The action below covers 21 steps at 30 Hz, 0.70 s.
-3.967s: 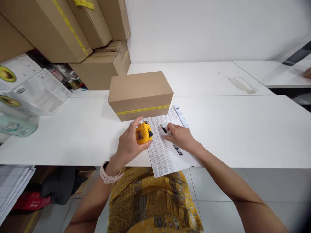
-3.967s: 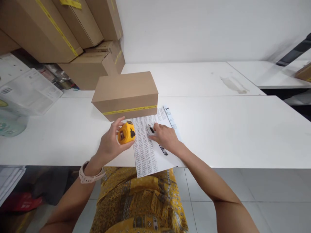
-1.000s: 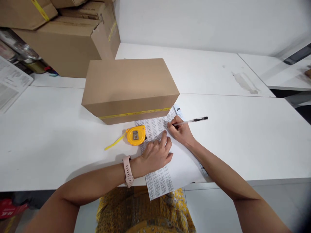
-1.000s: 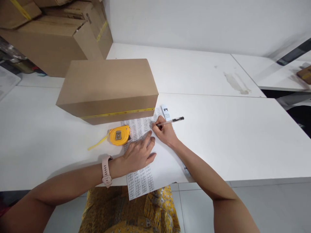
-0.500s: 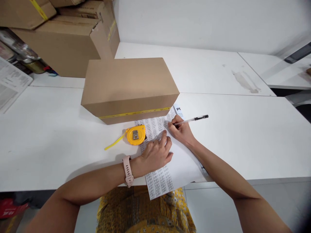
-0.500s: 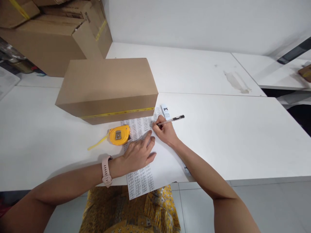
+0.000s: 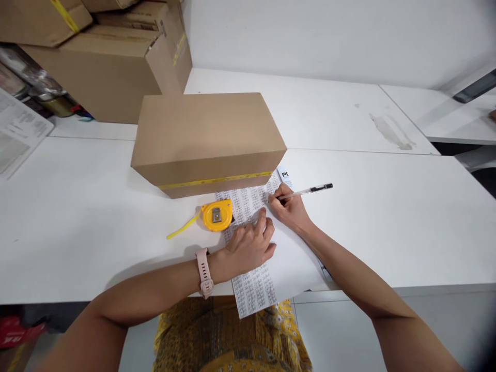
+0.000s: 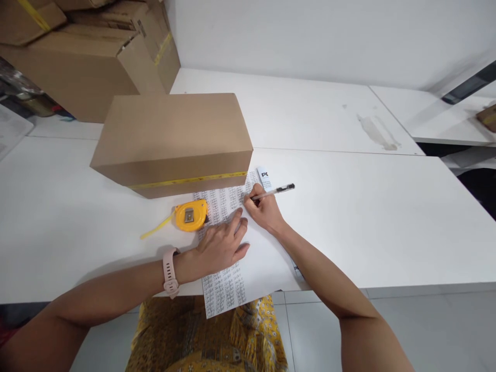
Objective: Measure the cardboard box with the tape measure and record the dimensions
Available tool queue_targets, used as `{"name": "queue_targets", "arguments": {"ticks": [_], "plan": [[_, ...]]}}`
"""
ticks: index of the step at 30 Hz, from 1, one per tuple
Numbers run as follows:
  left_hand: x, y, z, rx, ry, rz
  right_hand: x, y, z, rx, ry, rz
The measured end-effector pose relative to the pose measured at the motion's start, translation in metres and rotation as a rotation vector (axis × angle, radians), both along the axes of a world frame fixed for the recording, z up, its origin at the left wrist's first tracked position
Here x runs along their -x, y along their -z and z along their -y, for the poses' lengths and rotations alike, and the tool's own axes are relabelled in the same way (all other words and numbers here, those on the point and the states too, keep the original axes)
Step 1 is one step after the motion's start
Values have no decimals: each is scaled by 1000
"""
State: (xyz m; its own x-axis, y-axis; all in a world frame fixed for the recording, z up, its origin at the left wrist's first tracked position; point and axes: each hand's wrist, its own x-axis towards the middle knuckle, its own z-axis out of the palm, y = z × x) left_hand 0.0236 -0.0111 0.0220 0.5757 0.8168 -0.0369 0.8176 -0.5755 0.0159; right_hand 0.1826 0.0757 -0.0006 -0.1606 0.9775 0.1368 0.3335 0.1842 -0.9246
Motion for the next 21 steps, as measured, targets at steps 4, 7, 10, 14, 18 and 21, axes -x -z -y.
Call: {"name": "queue_targets", "arguments": {"ticks": [4,7,10,14,18,21], "plan": [[0,-1,0,-6,5,-22,0,-1,0,11,-3,2],[0,-1,0,-9,3,-33,0,-1,0,8,13,-2],[-1,-2,0,-9,5,-36,0,0,0,3,5,4],[-1,-3,0,-8,7,-47,-1,0,0,-5,16,18],[0,-3,0,-12,12,-53,0,-1,0,4,2,1],[0,-2,0,-17,12,-51,0,-2,0,7,-6,-2]]}}
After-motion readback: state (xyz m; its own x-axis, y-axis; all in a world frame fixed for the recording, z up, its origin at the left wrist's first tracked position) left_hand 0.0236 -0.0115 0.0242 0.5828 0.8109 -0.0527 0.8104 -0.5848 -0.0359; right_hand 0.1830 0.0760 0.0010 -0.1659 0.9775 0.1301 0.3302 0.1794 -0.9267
